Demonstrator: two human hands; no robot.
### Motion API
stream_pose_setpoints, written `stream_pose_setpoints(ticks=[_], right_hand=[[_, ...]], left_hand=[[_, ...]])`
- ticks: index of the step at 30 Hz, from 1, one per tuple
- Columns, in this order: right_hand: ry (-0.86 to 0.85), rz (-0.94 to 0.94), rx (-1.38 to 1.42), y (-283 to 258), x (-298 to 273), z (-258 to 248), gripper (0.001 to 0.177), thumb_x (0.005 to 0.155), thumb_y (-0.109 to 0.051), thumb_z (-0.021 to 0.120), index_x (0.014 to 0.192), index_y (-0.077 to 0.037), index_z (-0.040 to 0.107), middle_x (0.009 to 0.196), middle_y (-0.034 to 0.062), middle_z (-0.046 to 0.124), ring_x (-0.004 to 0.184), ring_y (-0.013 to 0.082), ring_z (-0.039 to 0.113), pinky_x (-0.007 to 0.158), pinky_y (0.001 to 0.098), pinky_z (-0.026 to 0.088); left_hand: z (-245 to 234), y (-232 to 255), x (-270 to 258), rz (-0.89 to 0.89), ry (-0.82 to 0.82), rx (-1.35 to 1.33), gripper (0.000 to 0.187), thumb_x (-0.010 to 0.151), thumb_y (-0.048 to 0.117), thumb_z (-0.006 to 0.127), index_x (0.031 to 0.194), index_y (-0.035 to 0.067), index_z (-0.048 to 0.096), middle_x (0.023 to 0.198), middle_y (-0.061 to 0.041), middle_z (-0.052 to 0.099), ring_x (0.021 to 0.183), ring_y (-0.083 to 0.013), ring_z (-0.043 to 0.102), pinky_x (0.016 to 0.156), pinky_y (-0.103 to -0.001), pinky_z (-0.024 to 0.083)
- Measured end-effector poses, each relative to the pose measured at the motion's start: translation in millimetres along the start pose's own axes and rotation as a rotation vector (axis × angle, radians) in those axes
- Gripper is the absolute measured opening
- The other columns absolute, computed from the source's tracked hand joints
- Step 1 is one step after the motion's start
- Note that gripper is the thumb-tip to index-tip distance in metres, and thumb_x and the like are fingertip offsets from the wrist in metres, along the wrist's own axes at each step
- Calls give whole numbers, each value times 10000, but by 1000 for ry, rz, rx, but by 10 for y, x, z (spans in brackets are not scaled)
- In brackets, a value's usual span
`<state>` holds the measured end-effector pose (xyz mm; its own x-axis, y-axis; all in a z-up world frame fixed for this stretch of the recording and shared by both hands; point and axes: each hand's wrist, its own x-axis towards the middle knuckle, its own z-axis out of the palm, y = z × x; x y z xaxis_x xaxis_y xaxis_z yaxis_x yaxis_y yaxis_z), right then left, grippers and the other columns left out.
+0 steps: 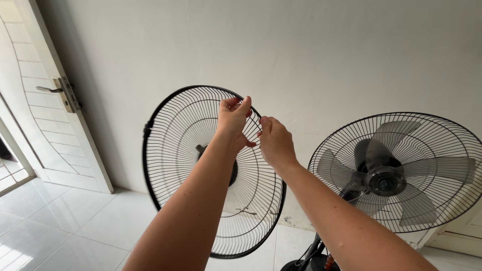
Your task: The person disassembles a standing electric fan. They remove the front grille, fan blades, and rear grille, then use a screwdriver on the motor housing.
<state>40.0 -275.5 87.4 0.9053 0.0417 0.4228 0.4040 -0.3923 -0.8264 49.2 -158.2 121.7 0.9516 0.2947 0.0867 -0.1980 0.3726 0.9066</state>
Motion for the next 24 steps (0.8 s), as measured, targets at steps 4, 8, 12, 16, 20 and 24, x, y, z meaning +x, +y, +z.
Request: stream_pose_setpoints(ticks=[4,8,12,16,20,24], right_hand=[[-4,73,179,-4,-46,-4,475,1055,-383,399,1064,-16,702,781,55,665,735,128,642,646,332,567],[54,128,142,-46,-115,-21,474,1055,-385,389,1037,-38,711,716,48,673,648,122,648,595,302,569],[27,161,240,-70,-181,-67,473,1063,-379,393,992,-25,700,716,57,664,566,143,621,549,304,533],[9,227,360,-71,-207,-95,432,1052,-371,415,977,-51,695,743,50,678,557,146,617,524,310,503],[-22,278,433,-47,-143,-146,378,1039,-337,461,963,-57,703,754,62,686,563,174,621,527,314,498],[-50,332,521,53,-51,-209,324,1016,-297,524,919,-60,723,761,60,703,582,186,633,549,321,494]], left_hand=[[35,34,-67,-9,15,74,501,927,329,666,1325,176,403,1183,12,512,1135,-187,505,770,-795,498],[54,47,-115,-22,7,116,496,925,338,667,1320,182,412,1151,-5,527,1119,-199,502,768,-790,485],[78,36,-148,-5,22,173,482,925,366,674,1294,167,437,1122,-14,548,1111,-202,527,785,-764,485],[91,45,-172,-16,25,200,471,929,365,675,1283,163,439,1118,-23,534,1109,-228,518,806,-778,476],[80,73,-193,-34,19,204,475,934,349,672,1291,162,418,1120,-35,523,1107,-247,515,808,-813,474],[98,43,-172,0,10,146,462,934,310,660,1290,169,400,1139,-20,498,1106,-226,514,797,-832,481]])
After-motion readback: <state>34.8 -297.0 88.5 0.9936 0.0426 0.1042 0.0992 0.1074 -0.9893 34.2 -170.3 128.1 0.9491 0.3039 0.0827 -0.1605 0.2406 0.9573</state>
